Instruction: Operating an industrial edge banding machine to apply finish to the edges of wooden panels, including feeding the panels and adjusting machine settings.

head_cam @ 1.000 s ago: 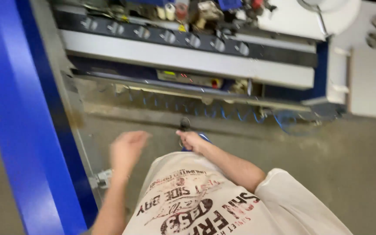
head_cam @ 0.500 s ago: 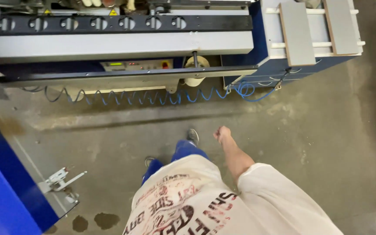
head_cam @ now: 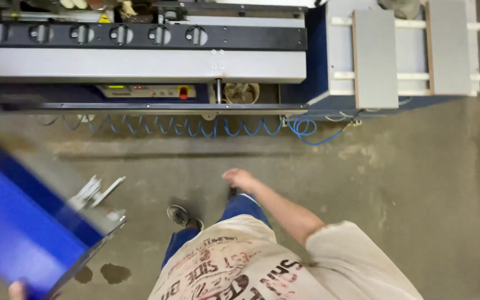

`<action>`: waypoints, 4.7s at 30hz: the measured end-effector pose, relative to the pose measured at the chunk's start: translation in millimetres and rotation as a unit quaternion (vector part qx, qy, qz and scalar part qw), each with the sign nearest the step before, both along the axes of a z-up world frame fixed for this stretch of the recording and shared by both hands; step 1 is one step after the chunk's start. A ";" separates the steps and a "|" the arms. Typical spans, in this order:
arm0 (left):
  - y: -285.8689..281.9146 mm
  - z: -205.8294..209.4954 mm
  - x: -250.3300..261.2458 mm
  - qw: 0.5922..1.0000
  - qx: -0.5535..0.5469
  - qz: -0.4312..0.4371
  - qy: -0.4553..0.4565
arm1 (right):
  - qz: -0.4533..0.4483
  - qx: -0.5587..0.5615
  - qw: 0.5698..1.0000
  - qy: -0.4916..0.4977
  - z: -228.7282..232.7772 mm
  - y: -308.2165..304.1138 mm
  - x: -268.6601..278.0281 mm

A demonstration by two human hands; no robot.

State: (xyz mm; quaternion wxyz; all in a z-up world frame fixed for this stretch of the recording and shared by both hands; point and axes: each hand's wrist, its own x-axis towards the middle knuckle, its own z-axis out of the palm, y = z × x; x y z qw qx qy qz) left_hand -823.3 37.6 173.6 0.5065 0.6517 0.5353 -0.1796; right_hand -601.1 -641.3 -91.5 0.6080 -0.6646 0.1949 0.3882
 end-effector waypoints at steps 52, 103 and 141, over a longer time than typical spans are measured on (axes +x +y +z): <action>-450.4 25.9 541.3 0.603 0.419 -0.464 -0.496 | -0.145 -0.197 0.905 -0.348 307.7 -34.5 431.9; 377.3 63.3 796.8 0.662 0.348 -0.534 -0.394 | 0.177 -0.557 0.454 -0.672 443.3 927.1 818.3; 374.1 54.6 823.8 0.672 0.335 -0.473 -0.462 | 0.234 -0.503 0.591 -0.586 459.7 885.2 727.1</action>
